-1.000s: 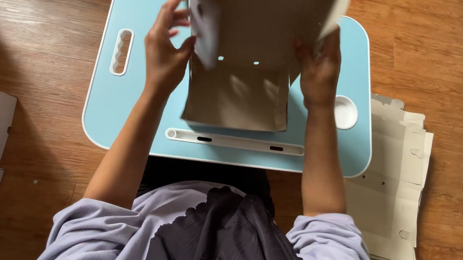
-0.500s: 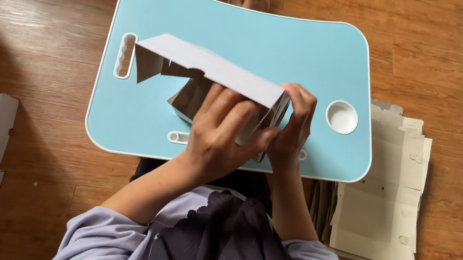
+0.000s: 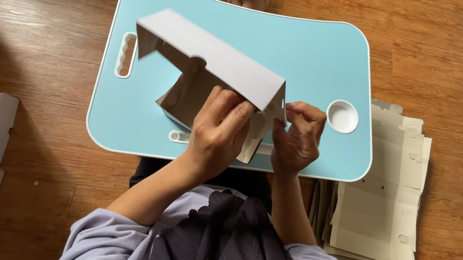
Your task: Assembling a cardboard box by folding along pre-scored lines and tucking in flaps on a lap desk.
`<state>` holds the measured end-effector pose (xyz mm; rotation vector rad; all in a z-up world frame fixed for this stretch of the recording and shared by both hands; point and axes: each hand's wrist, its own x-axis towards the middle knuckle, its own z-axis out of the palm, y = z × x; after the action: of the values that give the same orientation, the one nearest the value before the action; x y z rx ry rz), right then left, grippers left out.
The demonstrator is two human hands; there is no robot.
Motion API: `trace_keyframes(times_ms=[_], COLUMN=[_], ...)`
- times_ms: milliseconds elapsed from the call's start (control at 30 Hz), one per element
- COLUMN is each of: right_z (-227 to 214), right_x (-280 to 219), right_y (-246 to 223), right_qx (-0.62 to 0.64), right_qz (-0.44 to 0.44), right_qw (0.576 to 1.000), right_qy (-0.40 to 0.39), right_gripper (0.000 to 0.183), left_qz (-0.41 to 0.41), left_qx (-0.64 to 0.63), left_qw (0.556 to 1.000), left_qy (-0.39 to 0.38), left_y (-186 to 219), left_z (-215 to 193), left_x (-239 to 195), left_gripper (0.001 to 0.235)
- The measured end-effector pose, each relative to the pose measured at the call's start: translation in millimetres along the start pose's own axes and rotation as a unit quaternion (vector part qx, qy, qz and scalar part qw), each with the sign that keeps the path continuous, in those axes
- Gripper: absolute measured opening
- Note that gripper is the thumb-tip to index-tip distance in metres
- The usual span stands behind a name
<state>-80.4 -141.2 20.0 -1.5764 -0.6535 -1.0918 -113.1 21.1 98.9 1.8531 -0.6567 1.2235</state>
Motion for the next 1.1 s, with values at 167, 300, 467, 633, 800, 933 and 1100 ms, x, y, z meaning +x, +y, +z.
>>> trace_keyframes(times_ms=[167, 300, 467, 633, 800, 933, 1100], right_z=[13.7, 27.1, 30.6, 27.5, 28.6, 31.4, 32.6], right_x=[24.4, 41.4, 46.1, 44.6, 44.9, 45.2, 45.1], right_y=[-17.5, -28.5, -30.4, -25.3, -26.4, -25.0, -29.8], right_qx=[-0.008, 0.006, 0.02, 0.023, 0.024, 0.025, 0.018], right_qz=[0.033, 0.057, 0.063, 0.068, 0.087, 0.088, 0.081], right_qw=[0.999, 0.998, 0.998, 0.997, 0.996, 0.996, 0.997], right_qy=[0.011, 0.016, 0.01, -0.002, -0.007, -0.006, -0.005], right_gripper=[0.01, 0.012, 0.01, 0.01, 0.014, 0.015, 0.018], left_qz=[-0.013, -0.029, -0.045, -0.049, -0.042, -0.037, -0.023], left_qx=[-0.012, -0.012, -0.012, -0.023, -0.023, -0.024, -0.001], left_qw=[0.998, 0.997, 0.996, 0.996, 0.997, 0.998, 0.998], left_qy=[0.067, 0.069, 0.081, 0.069, 0.056, 0.044, 0.063], left_y=[-14.3, -15.1, -16.4, -16.6, -20.2, -21.1, -20.0], left_z=[16.5, 18.1, 22.0, 18.9, 23.0, 28.3, 32.6], left_x=[0.5, 4.9, 2.2, 6.5, 2.6, 2.1, 0.7], left_gripper=[0.009, 0.013, 0.018, 0.023, 0.016, 0.015, 0.015])
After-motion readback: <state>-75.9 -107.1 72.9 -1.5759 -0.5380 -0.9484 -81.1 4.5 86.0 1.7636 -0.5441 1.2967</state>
